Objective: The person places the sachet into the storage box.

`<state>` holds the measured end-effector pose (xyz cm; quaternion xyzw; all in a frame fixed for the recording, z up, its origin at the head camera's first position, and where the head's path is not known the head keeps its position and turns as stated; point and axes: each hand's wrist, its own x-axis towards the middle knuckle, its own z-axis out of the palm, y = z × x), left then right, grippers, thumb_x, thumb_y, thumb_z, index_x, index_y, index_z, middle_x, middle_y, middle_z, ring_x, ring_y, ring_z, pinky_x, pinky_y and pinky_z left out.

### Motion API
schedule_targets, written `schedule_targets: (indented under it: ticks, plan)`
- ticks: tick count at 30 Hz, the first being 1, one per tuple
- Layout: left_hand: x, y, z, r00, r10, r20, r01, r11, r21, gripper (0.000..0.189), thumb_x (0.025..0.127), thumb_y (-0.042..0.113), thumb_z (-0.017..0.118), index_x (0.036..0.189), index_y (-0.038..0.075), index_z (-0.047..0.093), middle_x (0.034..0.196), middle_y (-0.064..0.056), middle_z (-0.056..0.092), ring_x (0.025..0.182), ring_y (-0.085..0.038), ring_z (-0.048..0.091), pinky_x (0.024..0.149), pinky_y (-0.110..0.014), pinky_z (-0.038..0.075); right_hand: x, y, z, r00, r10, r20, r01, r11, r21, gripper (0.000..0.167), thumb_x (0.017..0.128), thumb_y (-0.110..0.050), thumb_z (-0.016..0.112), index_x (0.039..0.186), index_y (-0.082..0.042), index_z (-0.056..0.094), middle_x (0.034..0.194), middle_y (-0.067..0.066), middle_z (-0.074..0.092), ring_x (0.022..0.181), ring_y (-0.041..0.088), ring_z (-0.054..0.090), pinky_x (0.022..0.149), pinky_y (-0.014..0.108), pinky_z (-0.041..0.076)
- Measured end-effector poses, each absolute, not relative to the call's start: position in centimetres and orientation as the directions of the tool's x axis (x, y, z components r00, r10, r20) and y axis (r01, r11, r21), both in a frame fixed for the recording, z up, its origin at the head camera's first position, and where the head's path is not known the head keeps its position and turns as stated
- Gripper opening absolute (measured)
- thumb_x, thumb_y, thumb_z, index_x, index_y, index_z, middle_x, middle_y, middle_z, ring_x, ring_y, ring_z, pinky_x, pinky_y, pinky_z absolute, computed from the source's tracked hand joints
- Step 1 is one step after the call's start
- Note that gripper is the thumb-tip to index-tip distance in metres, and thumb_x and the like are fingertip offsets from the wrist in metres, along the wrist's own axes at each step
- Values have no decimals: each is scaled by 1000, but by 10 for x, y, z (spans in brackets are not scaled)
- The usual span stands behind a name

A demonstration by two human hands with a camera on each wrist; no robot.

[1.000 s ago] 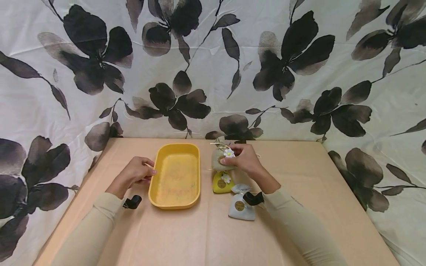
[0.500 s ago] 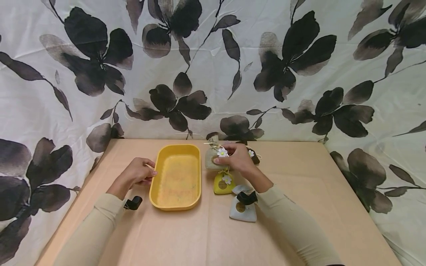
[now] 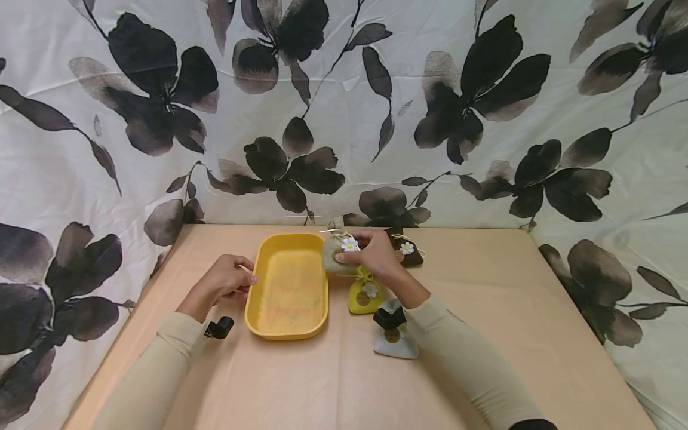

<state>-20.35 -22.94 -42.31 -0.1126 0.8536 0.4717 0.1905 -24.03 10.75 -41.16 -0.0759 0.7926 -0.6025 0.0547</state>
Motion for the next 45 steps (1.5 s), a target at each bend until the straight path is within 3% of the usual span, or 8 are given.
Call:
schedule_targets:
  ticks: [19, 28, 40, 45]
  plan:
    - [-202, -226, -423, -904, -24, -426, -376, 517, 769, 39, 97, 4, 70, 133, -3, 57, 88, -10, 66, 64, -14, 61, 60, -29, 62, -241, 74, -411, -985, -171, 33, -80, 276, -958, 54, 73, -3, 94, 124, -8, 76, 110, 14, 78, 90, 15, 66, 73, 19, 53]
    - [-198, -226, -426, -906, -34, -421, -377, 514, 770, 38, 96, 4, 71, 132, -2, 58, 90, -8, 66, 68, -15, 60, 62, -30, 62, -239, 53, -414, -989, -139, 41, -76, 253, -965, 50, 71, -3, 95, 118, -5, 77, 105, 14, 78, 88, 16, 66, 72, 17, 53]
    - [-196, -227, -423, -904, -33, -425, -380, 514, 769, 38, 96, 4, 71, 131, -2, 58, 89, -9, 66, 66, -16, 61, 64, -33, 63, -238, 28, -411, -989, -140, 46, -84, 273, -958, 49, 73, -5, 94, 120, -5, 77, 108, 13, 78, 91, 16, 69, 77, 23, 60]
    - [-197, -226, -423, -904, -32, -427, -382, 512, 769, 39, 96, 4, 71, 132, -2, 58, 91, -11, 67, 67, -15, 60, 62, -31, 62, -239, 20, -410, -988, -141, 56, -94, 278, -956, 48, 73, -7, 94, 119, -6, 78, 105, 12, 78, 87, 15, 67, 73, 20, 57]
